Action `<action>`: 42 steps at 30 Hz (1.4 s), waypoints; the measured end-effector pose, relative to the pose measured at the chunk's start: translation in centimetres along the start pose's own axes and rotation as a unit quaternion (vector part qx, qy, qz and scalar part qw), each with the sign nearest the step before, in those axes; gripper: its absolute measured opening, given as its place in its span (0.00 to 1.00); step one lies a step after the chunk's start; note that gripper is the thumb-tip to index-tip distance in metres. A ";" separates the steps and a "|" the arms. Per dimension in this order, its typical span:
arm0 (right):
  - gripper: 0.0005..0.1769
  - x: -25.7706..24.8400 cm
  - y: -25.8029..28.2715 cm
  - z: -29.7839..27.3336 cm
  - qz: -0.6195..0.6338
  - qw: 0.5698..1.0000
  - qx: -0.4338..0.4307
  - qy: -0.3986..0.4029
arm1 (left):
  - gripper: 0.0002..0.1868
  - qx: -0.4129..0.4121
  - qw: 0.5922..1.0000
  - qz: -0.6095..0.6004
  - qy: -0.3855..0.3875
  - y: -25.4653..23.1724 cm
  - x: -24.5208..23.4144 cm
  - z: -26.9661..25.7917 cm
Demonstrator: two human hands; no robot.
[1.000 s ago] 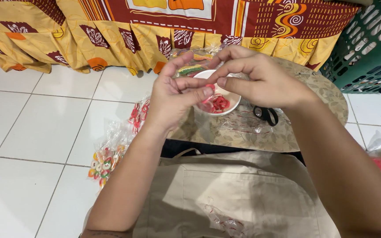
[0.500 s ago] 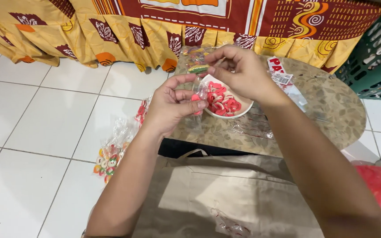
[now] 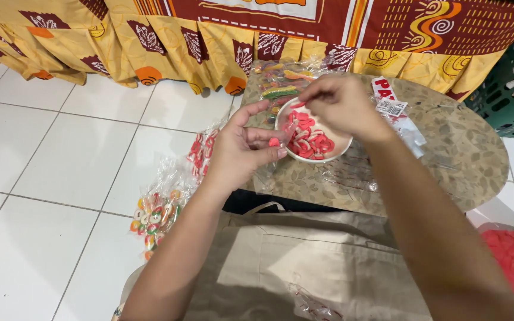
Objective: The person places pink gummy candies into small clear plastic bags, seals them, and sets them aside. They also use scissors to cut a larger sheet of plastic bags into individual pouches.
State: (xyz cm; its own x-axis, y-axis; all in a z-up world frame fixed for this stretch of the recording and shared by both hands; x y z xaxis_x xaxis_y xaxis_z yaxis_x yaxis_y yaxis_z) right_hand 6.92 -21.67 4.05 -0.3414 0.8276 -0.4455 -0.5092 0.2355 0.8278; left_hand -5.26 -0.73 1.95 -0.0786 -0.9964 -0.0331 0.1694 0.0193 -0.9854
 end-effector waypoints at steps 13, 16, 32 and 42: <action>0.14 -6.1 12.0 -4.4 0.022 0.995 0.012 0.099 | 0.50 0.026 0.988 -0.091 0.120 -1.8 2.9 -0.4; 0.13 -6.0 12.8 -4.7 0.027 0.994 0.007 0.109 | 0.51 0.013 0.989 -0.089 0.120 -2.1 3.4 -0.6; 0.11 -3.5 12.2 -4.2 0.038 0.990 0.004 0.132 | 0.34 0.001 0.991 -0.132 0.018 -1.8 4.2 -0.2; 0.22 -1.0 9.4 -2.1 0.038 0.989 -0.002 0.144 | 0.30 -0.024 0.983 -0.178 -0.041 -0.1 2.4 0.3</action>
State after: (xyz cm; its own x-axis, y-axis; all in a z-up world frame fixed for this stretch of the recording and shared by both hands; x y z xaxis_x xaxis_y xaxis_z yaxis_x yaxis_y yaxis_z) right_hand 0.81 -21.33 11.56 -0.5895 0.6626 -0.4620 -0.4763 0.1768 0.8613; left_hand -5.18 -3.15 1.98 -0.0443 -0.9439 0.3272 0.0979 -0.3301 -0.9389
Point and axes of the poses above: each hand's wrist, its own z-axis towards the middle knuckle, its own x-axis out of the palm, y = z × x, the point moved 2 cm from there along z, towards the middle knuckle, and after that the axes turned 10 degrees about z, right-handed, at the moved point
